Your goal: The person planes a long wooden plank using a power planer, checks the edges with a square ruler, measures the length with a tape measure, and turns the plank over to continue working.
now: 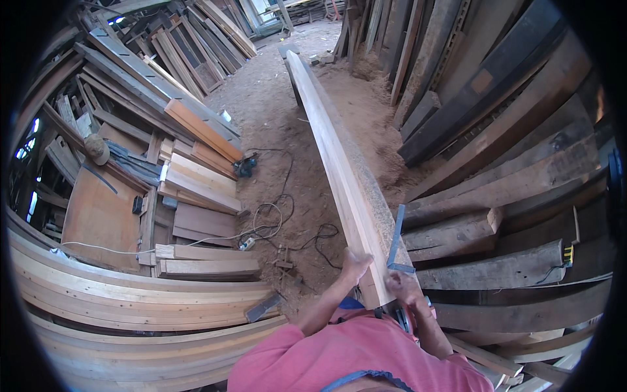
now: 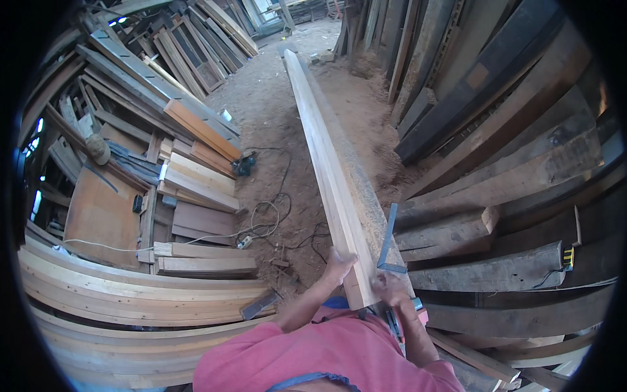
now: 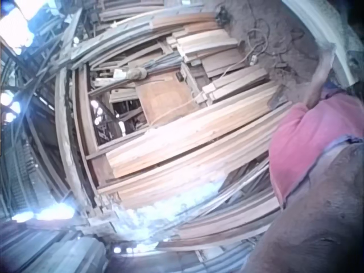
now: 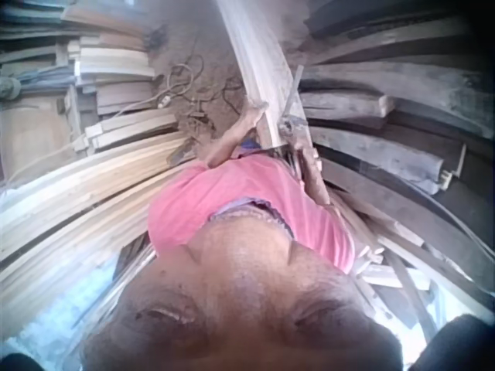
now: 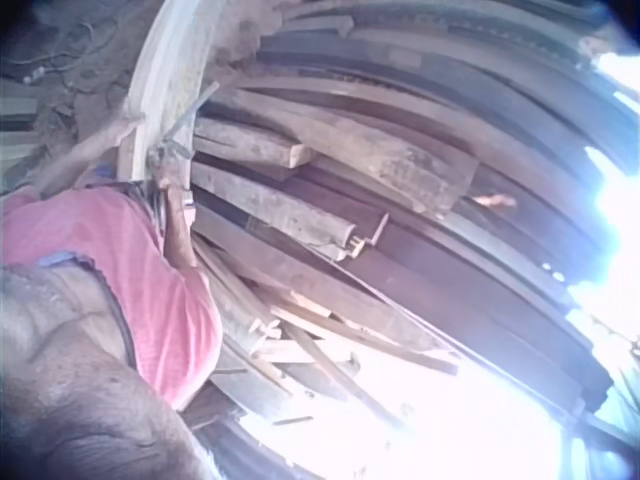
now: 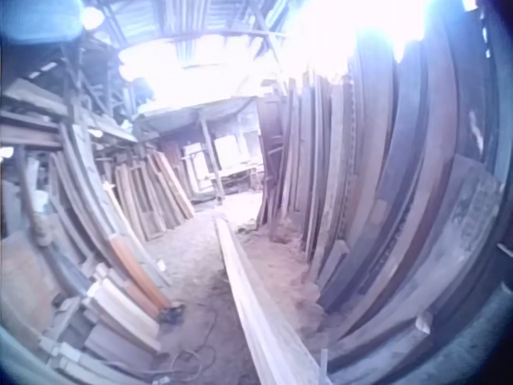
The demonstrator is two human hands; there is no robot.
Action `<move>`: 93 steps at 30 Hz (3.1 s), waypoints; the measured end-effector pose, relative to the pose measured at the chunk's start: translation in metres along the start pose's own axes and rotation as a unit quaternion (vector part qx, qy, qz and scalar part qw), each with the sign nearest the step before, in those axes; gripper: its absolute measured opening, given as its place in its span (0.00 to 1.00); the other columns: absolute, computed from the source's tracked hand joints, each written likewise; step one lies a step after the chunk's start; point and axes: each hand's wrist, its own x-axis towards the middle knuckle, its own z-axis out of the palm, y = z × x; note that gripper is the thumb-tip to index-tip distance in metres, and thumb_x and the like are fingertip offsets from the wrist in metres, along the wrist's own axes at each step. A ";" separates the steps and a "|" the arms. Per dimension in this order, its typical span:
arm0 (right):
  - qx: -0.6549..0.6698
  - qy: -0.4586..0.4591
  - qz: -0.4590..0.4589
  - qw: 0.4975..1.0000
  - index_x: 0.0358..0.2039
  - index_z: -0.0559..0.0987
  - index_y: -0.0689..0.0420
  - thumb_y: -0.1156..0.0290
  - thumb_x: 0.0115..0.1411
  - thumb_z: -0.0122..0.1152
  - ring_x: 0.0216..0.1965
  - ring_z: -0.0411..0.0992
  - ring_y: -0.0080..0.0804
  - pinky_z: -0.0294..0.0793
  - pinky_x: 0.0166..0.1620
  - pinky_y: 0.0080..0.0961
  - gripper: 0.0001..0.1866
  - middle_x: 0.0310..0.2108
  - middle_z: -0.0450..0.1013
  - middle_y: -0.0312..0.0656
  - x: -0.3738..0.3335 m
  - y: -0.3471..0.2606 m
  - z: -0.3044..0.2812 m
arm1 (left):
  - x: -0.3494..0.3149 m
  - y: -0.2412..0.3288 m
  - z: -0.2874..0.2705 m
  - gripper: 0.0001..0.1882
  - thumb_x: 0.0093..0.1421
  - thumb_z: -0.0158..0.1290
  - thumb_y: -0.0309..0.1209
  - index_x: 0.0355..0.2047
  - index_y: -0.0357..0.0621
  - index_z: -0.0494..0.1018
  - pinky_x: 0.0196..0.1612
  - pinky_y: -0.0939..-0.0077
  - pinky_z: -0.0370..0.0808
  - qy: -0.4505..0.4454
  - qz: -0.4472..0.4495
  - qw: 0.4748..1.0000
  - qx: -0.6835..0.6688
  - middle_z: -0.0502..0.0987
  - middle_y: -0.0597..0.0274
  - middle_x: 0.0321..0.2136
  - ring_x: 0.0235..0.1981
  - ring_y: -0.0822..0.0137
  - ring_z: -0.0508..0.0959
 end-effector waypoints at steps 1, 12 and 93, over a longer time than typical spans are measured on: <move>0.000 -0.002 -0.001 1.000 0.52 0.76 0.61 0.54 0.64 0.58 0.46 0.77 0.46 0.74 0.51 0.40 0.25 0.42 0.78 0.53 0.003 0.007 0.008 | 0.004 -0.024 -0.011 0.36 0.50 0.65 0.30 0.52 0.29 0.58 0.48 0.64 0.77 0.019 -0.007 0.995 0.093 0.74 0.46 0.45 0.46 0.58 0.78; -0.213 -0.065 0.195 0.955 0.52 0.76 0.60 0.41 0.54 0.59 0.56 0.70 0.56 0.69 0.57 0.47 0.36 0.52 0.74 0.56 -0.012 0.062 -0.038 | 0.021 -0.084 -0.015 0.50 0.44 0.67 0.42 0.57 0.29 0.49 0.52 0.55 0.77 0.092 -0.138 0.890 0.425 0.76 0.31 0.46 0.48 0.41 0.79; 0.118 0.084 -0.032 0.989 0.29 0.76 0.62 0.48 0.66 0.52 0.21 0.70 0.26 0.70 0.26 0.30 0.26 0.19 0.71 0.37 0.781 -0.440 -0.041 | 0.560 0.024 -0.449 0.14 0.54 0.56 0.38 0.39 0.45 0.79 0.47 0.51 0.76 0.025 -0.247 0.771 0.586 0.81 0.42 0.37 0.44 0.43 0.80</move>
